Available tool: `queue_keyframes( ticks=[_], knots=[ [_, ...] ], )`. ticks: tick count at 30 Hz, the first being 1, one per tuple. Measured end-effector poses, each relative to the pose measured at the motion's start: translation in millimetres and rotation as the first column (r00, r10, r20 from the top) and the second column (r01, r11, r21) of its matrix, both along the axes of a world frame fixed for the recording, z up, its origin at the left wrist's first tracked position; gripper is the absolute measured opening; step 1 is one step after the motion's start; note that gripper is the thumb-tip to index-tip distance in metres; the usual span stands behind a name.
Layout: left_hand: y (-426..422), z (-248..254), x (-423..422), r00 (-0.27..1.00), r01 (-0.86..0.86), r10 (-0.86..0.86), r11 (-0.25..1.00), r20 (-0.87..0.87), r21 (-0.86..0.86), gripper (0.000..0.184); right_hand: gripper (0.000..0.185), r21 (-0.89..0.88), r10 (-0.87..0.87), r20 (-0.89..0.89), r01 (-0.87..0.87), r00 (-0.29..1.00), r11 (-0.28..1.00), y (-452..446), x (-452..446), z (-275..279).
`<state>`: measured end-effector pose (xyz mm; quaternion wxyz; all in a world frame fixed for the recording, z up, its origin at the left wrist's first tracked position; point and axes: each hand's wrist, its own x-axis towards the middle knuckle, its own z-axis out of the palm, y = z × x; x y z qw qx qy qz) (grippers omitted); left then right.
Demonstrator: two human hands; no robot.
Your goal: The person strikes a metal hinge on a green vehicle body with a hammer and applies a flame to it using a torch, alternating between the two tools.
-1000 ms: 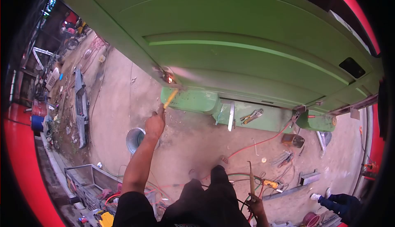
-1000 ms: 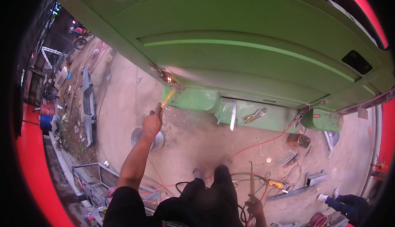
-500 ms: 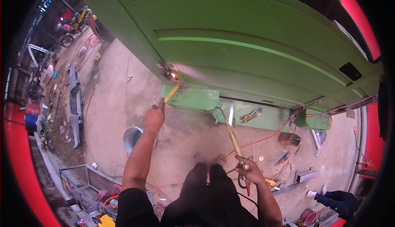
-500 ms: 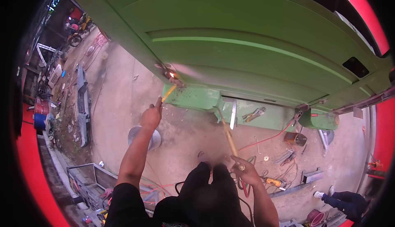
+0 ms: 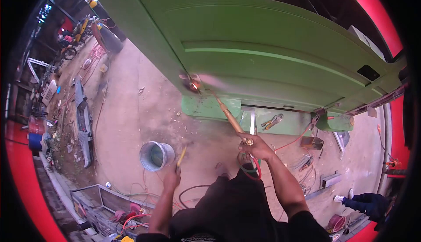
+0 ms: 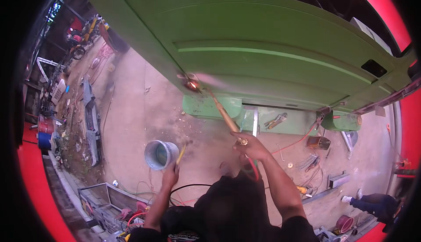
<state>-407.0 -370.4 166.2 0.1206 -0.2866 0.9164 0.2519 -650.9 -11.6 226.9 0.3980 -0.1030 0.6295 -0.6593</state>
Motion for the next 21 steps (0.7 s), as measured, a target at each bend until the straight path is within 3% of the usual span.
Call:
queue_keyframes(
  ticks=[1, 2, 4, 7, 13, 17, 21],
  knots=[
    [5, -31, 77, 0.968, -0.080, 0.089, 0.996, 0.236, -0.045, 0.038, 0.057, 0.027, 0.033, 0.108, -0.036, 0.994, 0.999, -3, -11, 3],
    [6, -54, 130, 0.945, -0.121, 0.125, 0.992, 0.304, -0.032, 0.042, 0.056, 0.016, 0.068, 0.090, -0.070, 0.994, 0.997, -5, -19, 0],
    [38, -29, 186, 0.941, -0.081, 0.049, 0.993, 0.336, 0.082, 0.048, 0.056, 0.035, 0.135, 0.054, -0.137, 0.989, 0.990, -9, -36, -5],
    [86, -23, 248, 0.873, -0.315, 0.276, 0.948, 0.402, 0.034, 0.048, 0.056, 0.055, 0.214, 0.016, -0.215, 0.977, 0.975, -14, -58, -20],
    [156, -26, 282, 0.747, -0.568, 0.540, 0.822, 0.388, -0.050, 0.049, 0.053, 0.072, 0.245, 0.038, -0.247, 0.969, 0.966, -18, -79, -20],
    [181, -26, 287, 0.706, -0.621, 0.594, 0.781, 0.385, -0.066, 0.049, 0.052, 0.162, 0.386, -0.020, -0.378, 0.922, 0.912, -7, -90, -19],
    [197, -19, 297, 0.682, -0.644, 0.617, 0.761, 0.393, -0.076, 0.049, 0.052, 0.128, 0.364, 0.041, -0.367, 0.930, 0.922, 6, -84, -24]
  ],
)
